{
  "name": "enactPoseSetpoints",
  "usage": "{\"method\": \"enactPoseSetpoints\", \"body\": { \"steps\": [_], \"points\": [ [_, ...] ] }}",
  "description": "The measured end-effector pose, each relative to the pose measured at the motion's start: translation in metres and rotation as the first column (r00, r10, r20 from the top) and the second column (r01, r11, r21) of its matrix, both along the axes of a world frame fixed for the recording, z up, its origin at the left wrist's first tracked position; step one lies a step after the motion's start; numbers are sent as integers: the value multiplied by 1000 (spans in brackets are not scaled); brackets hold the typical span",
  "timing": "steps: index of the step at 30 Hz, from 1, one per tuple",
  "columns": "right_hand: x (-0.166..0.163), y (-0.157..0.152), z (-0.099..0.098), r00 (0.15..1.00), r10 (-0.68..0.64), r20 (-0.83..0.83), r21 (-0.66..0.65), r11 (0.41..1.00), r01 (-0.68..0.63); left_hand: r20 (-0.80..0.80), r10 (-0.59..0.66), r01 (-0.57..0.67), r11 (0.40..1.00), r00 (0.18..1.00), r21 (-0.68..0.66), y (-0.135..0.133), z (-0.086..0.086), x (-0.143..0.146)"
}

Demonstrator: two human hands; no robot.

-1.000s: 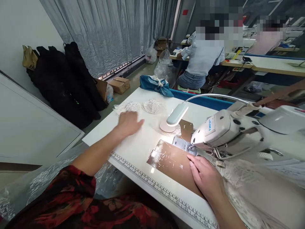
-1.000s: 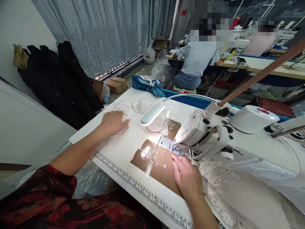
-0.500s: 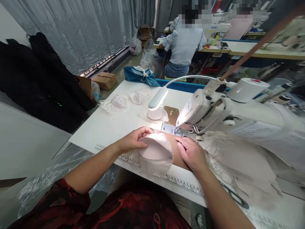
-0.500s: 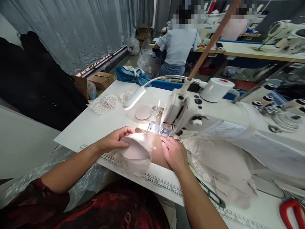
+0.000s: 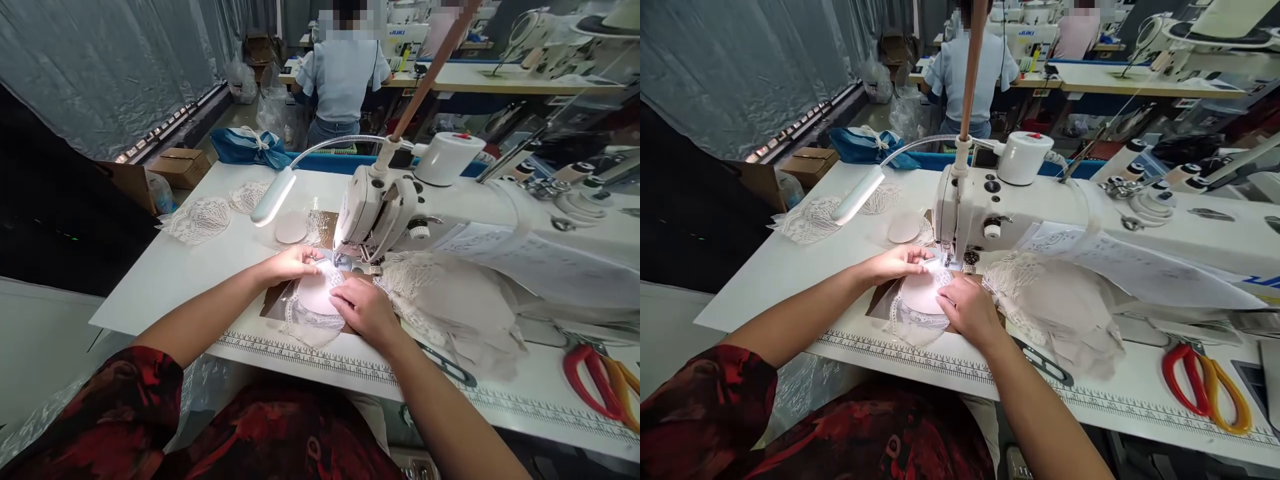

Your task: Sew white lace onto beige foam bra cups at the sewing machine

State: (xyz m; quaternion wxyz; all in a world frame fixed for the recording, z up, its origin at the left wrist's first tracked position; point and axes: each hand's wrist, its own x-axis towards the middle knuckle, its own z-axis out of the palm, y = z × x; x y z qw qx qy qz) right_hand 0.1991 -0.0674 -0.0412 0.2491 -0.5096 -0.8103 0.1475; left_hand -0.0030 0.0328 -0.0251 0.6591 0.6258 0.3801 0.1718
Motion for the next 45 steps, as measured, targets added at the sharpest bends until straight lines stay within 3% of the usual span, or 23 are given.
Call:
{"method": "enactPoseSetpoints", "body": {
  "steps": [3, 6, 9, 11, 13, 15, 17, 20, 25, 30, 35, 40, 45],
  "points": [
    [1, 0, 0, 1000, -6, 7, 0, 1000, 6, -176, -16, 50, 980, 984, 191, 2, 3, 4],
    [0, 0, -1, 998, -67, 20, 38, 997, 67, -377, -42, 204, 893, 925, 401, -2, 8, 9],
    [-1, 2, -2, 980, -156, 125, 78, 986, 147, -431, -73, 296, 827, 899, 478, -4, 11, 13],
    [-2, 3, -3, 959, -172, 227, 75, 985, 158, -466, 15, 289, 767, 885, 573, -5, 12, 14],
    [-3, 4, -3, 944, -173, 282, 67, 985, 160, -480, 173, 265, 652, 860, 710, -9, 14, 13],
    [-4, 4, -2, 938, -172, 302, 65, 985, 159, -462, 236, 303, 496, 855, 814, -17, 18, 12],
    [-5, 4, -3, 934, -174, 312, 63, 985, 162, -476, 146, 401, 363, 867, 841, -28, 19, 11],
    [-5, 4, -3, 932, -183, 314, 68, 983, 170, -534, 31, 509, 260, 845, 820, -40, 11, 11],
    [-5, 6, -4, 923, -198, 330, 73, 980, 184, -568, 85, 537, 235, 819, 810, -37, -7, 8],
    [-8, 9, -1, 911, -219, 350, 58, 975, 213, -589, 36, 565, 242, 808, 789, -24, -6, 3],
    [-11, 11, 2, 892, -251, 376, 43, 966, 254, -586, -24, 579, 191, 810, 793, -9, -8, 2],
    [-12, 11, 4, 897, -260, 357, 25, 963, 269, -647, -92, 653, 141, 757, 744, 6, -3, 0],
    [-5, 10, -1, 932, -266, 247, 44, 964, 264, -664, -117, 671, 32, 738, 741, 4, 12, -1]
  ]
}}
